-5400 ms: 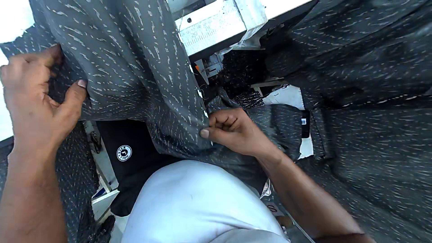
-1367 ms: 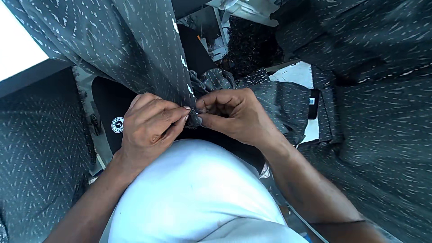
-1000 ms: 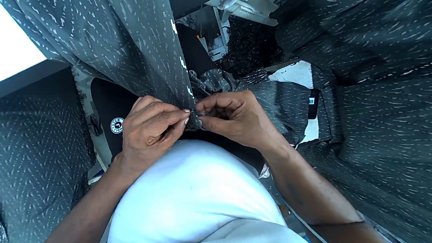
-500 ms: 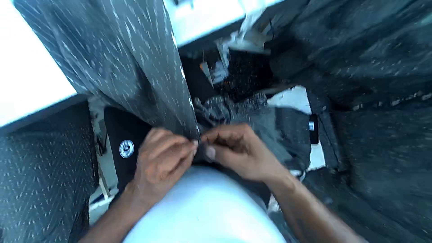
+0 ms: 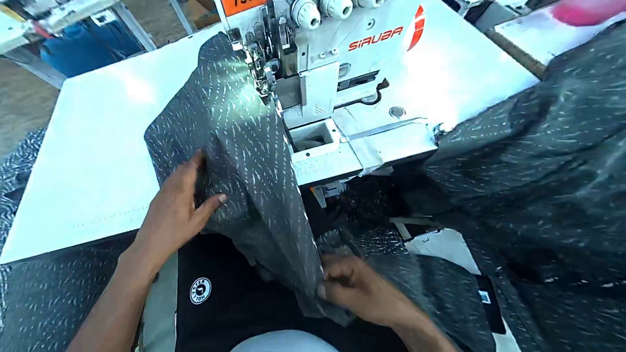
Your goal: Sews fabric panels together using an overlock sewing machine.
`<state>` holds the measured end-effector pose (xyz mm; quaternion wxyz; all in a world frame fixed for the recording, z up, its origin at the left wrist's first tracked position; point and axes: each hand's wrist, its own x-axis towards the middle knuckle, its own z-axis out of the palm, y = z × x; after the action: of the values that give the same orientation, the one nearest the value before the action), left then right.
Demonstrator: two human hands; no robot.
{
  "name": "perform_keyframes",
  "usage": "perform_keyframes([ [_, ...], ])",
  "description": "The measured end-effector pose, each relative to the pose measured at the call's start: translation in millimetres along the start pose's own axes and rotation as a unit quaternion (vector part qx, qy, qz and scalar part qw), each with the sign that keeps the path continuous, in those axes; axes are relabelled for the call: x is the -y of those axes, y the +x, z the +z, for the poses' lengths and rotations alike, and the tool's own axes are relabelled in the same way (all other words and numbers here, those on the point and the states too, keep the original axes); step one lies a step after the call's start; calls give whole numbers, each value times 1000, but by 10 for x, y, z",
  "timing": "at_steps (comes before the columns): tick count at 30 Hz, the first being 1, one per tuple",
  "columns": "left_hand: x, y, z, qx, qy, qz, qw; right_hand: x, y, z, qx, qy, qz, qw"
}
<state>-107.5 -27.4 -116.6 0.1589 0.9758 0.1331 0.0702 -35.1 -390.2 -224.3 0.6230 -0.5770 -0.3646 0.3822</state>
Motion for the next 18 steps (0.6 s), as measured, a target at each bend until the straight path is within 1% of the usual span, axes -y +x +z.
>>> perform_keyframes([
  [1,7,17,55,-5,29,7,1000,24,-19,-51,48,53,-27,997],
  [2,25,30,101,-22,37,17,999,34,-23,-96,79,95,-48,991],
  [3,55,37,138,-42,34,22,998,14,-16,-118,80,103,-55,990],
  [5,101,37,187,-89,33,47,994,-67,9,-101,27,44,-28,998],
  [6,98,22,179,-110,36,69,991,-87,8,-93,16,25,-16,999],
  [8,72,-3,97,-137,30,102,985,-53,-5,-120,31,30,-13,999],
  [10,120,-24,-2,-139,-18,106,984,-37,-4,-102,30,35,-5,999],
  [13,212,-5,-113,-83,-137,75,984,-45,49,-88,42,35,-14,998],
  [15,134,18,-231,-42,-232,15,972,7,83,-77,48,61,-27,997],
  [16,84,39,-300,-15,-289,-31,957,47,110,-68,42,72,-31,996],
  [18,28,130,-423,43,-416,-119,901,109,215,-65,27,82,-39,995],
])
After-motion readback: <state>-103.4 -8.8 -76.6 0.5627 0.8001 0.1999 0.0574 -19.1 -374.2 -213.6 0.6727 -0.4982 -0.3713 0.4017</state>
